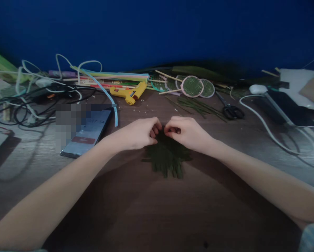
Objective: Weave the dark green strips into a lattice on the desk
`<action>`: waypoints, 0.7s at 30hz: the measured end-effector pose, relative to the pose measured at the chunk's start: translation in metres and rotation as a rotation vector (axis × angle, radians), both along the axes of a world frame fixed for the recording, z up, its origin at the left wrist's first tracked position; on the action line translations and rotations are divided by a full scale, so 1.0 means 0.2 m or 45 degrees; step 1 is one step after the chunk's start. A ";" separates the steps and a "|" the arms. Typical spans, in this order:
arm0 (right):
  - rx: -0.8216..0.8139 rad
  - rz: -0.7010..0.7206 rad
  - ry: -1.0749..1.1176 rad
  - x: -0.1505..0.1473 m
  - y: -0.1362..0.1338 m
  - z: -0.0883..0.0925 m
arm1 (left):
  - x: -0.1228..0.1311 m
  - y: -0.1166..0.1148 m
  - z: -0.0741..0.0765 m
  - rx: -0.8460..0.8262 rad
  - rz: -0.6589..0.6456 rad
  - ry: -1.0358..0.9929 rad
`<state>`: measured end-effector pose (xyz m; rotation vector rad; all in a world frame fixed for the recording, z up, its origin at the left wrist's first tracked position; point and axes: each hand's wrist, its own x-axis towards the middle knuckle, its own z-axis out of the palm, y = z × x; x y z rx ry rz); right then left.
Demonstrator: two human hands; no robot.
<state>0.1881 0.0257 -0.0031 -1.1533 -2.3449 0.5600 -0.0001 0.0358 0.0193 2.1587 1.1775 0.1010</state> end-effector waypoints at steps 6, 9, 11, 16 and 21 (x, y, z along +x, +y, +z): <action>0.020 0.072 -0.026 0.01 0.00 0.01 | 0.00 -0.01 0.00 0.031 -0.012 0.014; 0.026 0.113 -0.048 0.01 0.00 0.03 | 0.01 -0.01 0.01 0.036 -0.020 0.020; 0.025 0.142 -0.070 0.02 0.00 0.03 | 0.00 -0.01 0.00 0.039 -0.018 0.022; 0.020 0.106 -0.119 0.02 0.00 0.05 | 0.00 -0.01 -0.01 0.051 -0.029 0.002; 0.028 0.051 -0.182 0.01 0.00 0.06 | 0.00 -0.02 -0.01 0.078 -0.061 -0.015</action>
